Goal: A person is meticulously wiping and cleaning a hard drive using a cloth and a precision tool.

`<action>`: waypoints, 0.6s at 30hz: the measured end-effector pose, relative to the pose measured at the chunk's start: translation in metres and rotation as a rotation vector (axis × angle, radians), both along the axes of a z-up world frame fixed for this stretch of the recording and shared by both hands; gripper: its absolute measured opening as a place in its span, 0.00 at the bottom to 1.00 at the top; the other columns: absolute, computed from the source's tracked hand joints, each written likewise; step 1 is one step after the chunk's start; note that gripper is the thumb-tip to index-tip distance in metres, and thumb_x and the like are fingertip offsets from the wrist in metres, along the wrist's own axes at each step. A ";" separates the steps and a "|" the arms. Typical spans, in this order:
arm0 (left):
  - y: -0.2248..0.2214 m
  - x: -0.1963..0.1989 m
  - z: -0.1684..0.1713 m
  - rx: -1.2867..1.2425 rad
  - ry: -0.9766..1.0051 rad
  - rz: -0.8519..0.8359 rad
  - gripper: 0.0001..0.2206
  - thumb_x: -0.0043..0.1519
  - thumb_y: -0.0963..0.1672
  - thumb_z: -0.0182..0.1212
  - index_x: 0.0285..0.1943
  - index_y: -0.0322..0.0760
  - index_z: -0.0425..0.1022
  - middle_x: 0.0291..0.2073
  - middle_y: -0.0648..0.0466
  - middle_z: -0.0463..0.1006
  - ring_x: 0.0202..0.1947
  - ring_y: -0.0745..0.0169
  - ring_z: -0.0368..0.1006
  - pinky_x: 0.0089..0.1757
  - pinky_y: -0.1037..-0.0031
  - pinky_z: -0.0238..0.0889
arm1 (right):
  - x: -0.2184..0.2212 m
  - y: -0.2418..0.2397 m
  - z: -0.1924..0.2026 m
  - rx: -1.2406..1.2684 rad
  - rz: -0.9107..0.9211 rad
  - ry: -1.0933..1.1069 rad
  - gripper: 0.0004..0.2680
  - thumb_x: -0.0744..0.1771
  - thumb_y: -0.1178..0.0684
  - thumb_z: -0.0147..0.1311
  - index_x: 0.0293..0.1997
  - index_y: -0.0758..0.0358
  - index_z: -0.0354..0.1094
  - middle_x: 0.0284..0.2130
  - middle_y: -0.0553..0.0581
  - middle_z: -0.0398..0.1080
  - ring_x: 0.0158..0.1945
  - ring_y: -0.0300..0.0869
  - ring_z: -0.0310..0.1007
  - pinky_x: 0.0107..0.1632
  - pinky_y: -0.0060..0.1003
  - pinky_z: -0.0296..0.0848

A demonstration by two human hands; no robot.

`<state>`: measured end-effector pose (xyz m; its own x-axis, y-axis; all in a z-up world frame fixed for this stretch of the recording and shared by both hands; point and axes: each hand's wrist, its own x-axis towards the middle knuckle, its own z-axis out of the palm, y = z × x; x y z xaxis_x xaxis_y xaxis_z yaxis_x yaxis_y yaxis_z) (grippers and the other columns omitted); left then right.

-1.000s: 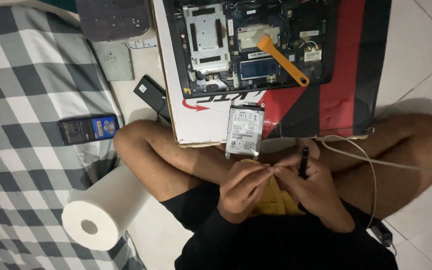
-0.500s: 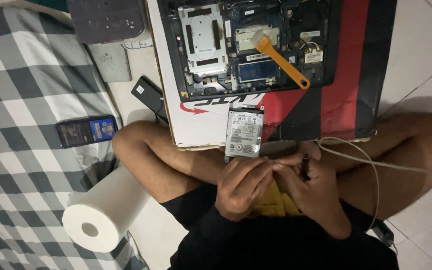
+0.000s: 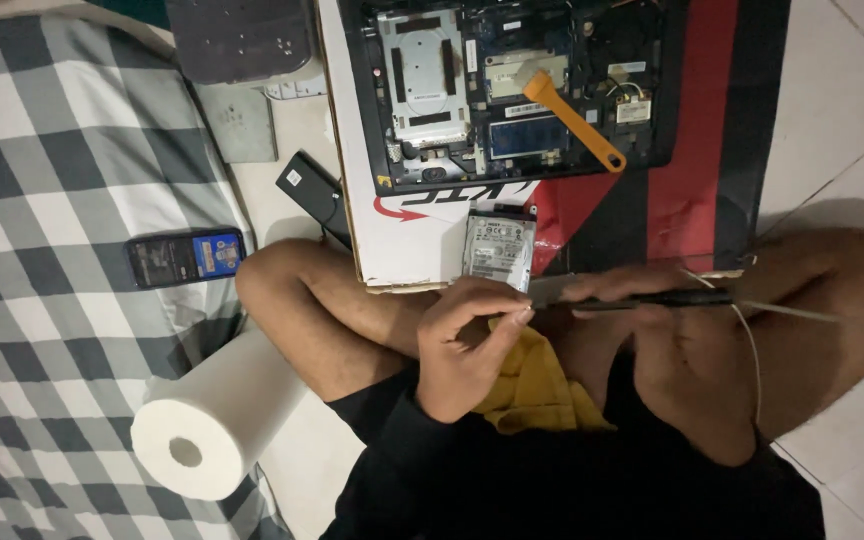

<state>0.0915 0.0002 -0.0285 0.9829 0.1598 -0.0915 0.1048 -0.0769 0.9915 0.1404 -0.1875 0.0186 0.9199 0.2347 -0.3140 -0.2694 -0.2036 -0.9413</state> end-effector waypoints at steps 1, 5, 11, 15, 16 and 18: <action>0.000 0.000 0.001 -0.001 -0.004 -0.001 0.08 0.56 0.34 0.69 0.42 0.33 0.79 0.39 0.52 0.81 0.36 0.63 0.74 0.41 0.76 0.68 | -0.005 -0.001 -0.006 -0.001 -0.001 -0.004 0.12 0.63 0.70 0.34 0.46 0.72 0.65 0.45 0.63 0.77 0.46 0.46 0.79 0.53 0.35 0.79; -0.001 -0.004 0.003 -0.010 0.007 0.014 0.08 0.57 0.35 0.70 0.42 0.34 0.80 0.40 0.52 0.81 0.38 0.63 0.74 0.43 0.76 0.67 | -0.025 -0.011 -0.025 0.465 -0.218 0.001 0.03 0.72 0.58 0.40 0.49 0.63 0.56 0.47 0.69 0.71 0.53 0.60 0.79 0.55 0.48 0.86; -0.002 -0.010 0.004 -0.057 0.021 0.017 0.07 0.58 0.35 0.69 0.44 0.33 0.80 0.40 0.51 0.80 0.35 0.65 0.72 0.40 0.78 0.66 | -0.038 -0.007 -0.018 0.427 -0.253 -0.120 0.09 0.67 0.69 0.33 0.48 0.63 0.54 0.47 0.70 0.70 0.52 0.62 0.79 0.59 0.51 0.85; -0.003 -0.013 0.002 -0.075 0.020 0.009 0.08 0.58 0.36 0.70 0.44 0.34 0.80 0.41 0.51 0.80 0.38 0.64 0.75 0.41 0.77 0.68 | -0.031 0.002 -0.012 0.402 -0.201 -0.251 0.02 0.74 0.59 0.34 0.50 0.58 0.52 0.45 0.63 0.71 0.48 0.55 0.80 0.73 0.57 0.76; -0.004 -0.013 0.003 -0.075 0.019 0.009 0.08 0.58 0.36 0.70 0.44 0.34 0.80 0.41 0.51 0.80 0.38 0.64 0.75 0.41 0.77 0.68 | -0.031 0.002 -0.011 0.403 -0.200 -0.251 0.02 0.74 0.59 0.34 0.50 0.58 0.52 0.45 0.63 0.71 0.48 0.55 0.80 0.73 0.57 0.76; -0.005 -0.014 0.004 -0.081 0.023 0.005 0.07 0.59 0.36 0.69 0.44 0.34 0.81 0.41 0.50 0.80 0.38 0.64 0.74 0.41 0.77 0.68 | -0.030 0.000 -0.009 0.414 -0.168 -0.241 0.04 0.73 0.61 0.35 0.50 0.59 0.55 0.46 0.64 0.72 0.48 0.54 0.81 0.69 0.53 0.80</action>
<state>0.0778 -0.0045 -0.0247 0.9796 0.1560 -0.1270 0.1279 0.0043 0.9918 0.1108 -0.1873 0.0094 0.9906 0.1368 -0.0004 -0.0318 0.2274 -0.9733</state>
